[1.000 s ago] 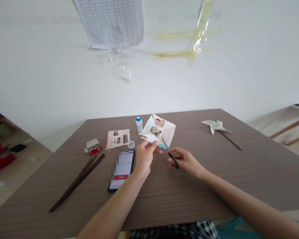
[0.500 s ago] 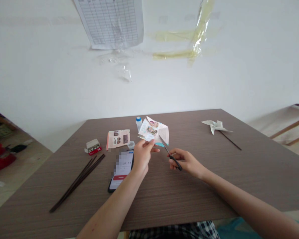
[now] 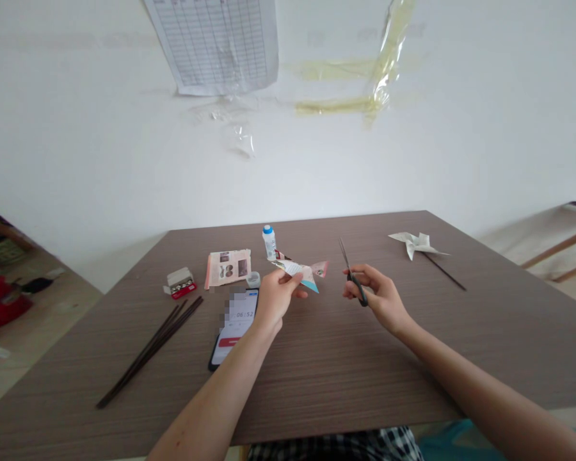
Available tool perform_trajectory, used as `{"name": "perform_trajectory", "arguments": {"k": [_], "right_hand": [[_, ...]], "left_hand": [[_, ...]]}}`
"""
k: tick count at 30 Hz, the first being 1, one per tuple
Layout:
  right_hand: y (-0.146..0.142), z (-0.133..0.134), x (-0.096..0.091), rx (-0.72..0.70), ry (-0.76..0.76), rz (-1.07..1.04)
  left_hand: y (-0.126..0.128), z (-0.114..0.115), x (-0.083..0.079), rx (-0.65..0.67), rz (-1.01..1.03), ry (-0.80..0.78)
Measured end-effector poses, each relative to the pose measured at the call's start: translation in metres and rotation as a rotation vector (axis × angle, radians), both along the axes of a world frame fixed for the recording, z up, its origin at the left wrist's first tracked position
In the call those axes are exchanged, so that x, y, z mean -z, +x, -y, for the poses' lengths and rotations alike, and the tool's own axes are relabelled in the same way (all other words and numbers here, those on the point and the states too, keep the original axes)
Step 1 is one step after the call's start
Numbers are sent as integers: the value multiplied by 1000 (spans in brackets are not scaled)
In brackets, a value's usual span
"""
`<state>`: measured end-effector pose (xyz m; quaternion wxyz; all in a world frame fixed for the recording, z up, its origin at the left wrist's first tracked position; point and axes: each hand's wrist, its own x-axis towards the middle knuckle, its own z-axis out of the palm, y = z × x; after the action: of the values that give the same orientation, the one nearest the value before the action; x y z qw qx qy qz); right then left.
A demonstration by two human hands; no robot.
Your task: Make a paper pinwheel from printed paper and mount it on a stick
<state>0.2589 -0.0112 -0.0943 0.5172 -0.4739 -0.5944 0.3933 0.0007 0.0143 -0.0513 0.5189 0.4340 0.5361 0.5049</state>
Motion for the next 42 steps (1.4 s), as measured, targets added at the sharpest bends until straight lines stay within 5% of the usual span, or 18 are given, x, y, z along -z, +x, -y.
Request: {"name": "perform_trajectory", "arguments": {"k": [8,16,24,42], "right_hand": [[16,-25,12,293,-28,219],[9,-27,23,216,-111,540],[-3,-19,23,219,-38,790],[11,-29,25,184,-96,471]], "left_hand": [[-2,1,0,222,-89,-72],[-8,-3,10,329,-339,-76],[-12,-7,9,286,-660,-36],[-11,-1,-7,285,-726,47]]}}
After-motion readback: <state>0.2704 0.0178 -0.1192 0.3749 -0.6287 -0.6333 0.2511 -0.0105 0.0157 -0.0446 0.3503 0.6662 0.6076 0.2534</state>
